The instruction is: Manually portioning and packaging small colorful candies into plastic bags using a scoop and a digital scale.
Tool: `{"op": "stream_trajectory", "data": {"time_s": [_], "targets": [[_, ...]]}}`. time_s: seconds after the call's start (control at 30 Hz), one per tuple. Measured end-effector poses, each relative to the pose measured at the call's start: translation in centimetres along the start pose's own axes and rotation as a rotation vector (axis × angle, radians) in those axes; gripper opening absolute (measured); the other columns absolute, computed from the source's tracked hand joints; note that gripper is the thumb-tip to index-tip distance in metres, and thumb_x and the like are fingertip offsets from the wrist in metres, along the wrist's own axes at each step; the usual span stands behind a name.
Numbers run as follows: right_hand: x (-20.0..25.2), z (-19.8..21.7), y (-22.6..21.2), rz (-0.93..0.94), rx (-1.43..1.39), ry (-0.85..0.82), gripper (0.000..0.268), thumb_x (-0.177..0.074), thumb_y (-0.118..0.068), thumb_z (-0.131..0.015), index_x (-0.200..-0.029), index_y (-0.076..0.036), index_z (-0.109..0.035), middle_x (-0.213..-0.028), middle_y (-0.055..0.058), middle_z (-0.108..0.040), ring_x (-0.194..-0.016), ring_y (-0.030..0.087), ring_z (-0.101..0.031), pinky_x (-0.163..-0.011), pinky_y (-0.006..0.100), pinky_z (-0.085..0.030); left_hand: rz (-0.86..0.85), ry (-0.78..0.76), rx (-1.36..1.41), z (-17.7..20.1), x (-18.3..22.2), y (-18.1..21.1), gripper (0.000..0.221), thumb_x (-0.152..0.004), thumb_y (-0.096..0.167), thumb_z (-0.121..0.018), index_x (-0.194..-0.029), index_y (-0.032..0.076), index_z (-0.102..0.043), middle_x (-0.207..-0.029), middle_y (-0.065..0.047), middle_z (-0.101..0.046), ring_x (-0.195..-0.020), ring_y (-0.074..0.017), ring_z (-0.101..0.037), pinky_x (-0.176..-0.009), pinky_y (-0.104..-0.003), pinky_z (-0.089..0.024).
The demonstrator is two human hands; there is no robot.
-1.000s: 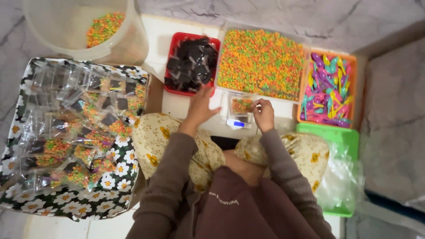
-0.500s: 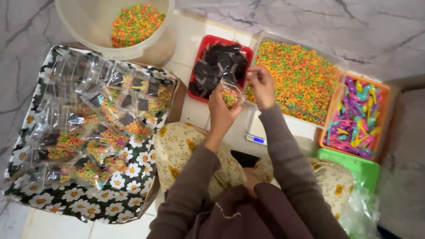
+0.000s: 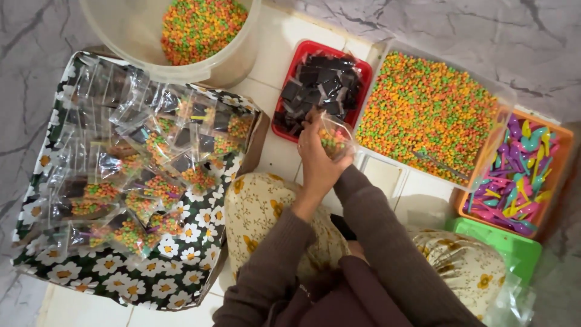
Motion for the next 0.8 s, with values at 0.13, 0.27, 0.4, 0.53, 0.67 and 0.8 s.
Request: {"op": "stream_trajectory", "data": {"time_s": [0.13, 0.27, 0.4, 0.53, 0.67, 0.8], "targets": [[2.4, 5.0, -1.0, 0.197, 0.092, 0.030, 0.018, -0.085, -0.028, -0.084, -0.097, -0.019, -0.075, -0.088, 0.002, -0.073, -0.093, 0.023, -0.074, -0.084, 0.034, -0.056, -0.021, -0.006, 0.034, -0.1, 0.1, -0.4, 0.103, -0.057, 0.030, -0.091, -0.146, 0.008, -0.045, -0.120, -0.018, -0.056, -0.114, -0.0440, -0.055, -0.103, -0.058, -0.038], [1.9, 10.4, -4.3, 0.328, 0.056, 0.130, 0.018, -0.085, -0.022, -0.089, -0.094, -0.015, -0.074, -0.082, 0.001, -0.070, -0.087, 0.019, -0.071, -0.078, 0.031, -0.056, -0.112, 0.013, -0.091, -0.7, 0.2, -0.5, 0.102, -0.057, 0.040, -0.089, -0.144, 0.008, -0.047, -0.116, -0.018, -0.057, -0.107, -0.0428, -0.058, -0.097, -0.055, -0.042], [8.7, 18.0, -13.3, 0.344, -0.187, 0.251, 0.022, -0.088, -0.014, -0.091, -0.099, -0.008, -0.072, -0.081, 0.002, -0.066, -0.084, 0.014, -0.069, -0.076, 0.027, -0.057, -0.159, -0.023, -0.175, -1.5, 0.6, -0.7, 0.106, -0.052, 0.039, -0.088, -0.145, 0.010, -0.048, -0.112, -0.017, -0.059, -0.101, -0.0425, -0.060, -0.092, -0.057, -0.043], [14.6, 18.1, -19.1, 0.498, 0.029, 0.158, 0.018, -0.085, -0.014, -0.091, -0.093, -0.012, -0.075, -0.079, 0.000, -0.071, -0.088, 0.013, -0.066, -0.092, 0.033, -0.047, -0.216, -0.069, -0.222, -2.2, 1.3, 0.1, 0.105, -0.056, 0.037, -0.086, -0.149, 0.011, -0.045, -0.115, -0.016, -0.057, -0.105, -0.0417, -0.058, -0.098, -0.056, -0.040], [17.9, 17.4, -20.9, 0.593, 0.646, 0.098, 0.016, -0.086, -0.028, -0.085, -0.087, -0.024, -0.070, -0.082, -0.009, -0.070, -0.112, 0.017, -0.064, -0.116, 0.062, -0.018, -0.313, -0.138, -0.314, -3.3, 2.3, 0.0, 0.106, -0.054, 0.041, -0.086, -0.150, 0.016, -0.045, -0.117, -0.010, -0.057, -0.110, -0.0335, -0.058, -0.107, -0.052, -0.036], [19.6, 17.9, -21.8, 0.634, 0.934, 0.059, 0.016, -0.082, -0.024, -0.084, -0.085, -0.025, -0.068, -0.084, -0.008, -0.071, -0.117, 0.017, -0.061, -0.114, 0.070, -0.013, -0.422, -0.196, -0.356, -3.8, 3.1, 0.3, 0.107, -0.054, 0.044, -0.085, -0.149, 0.016, -0.046, -0.115, -0.009, -0.056, -0.110, -0.0325, -0.056, -0.107, -0.054, -0.036]]}}
Point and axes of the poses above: each hand's wrist, its own x-axis away from the middle knuckle, its own z-axis out of the back of the hand, y = z × x, the point moved 8 cm from there along -x, towards the middle knuckle
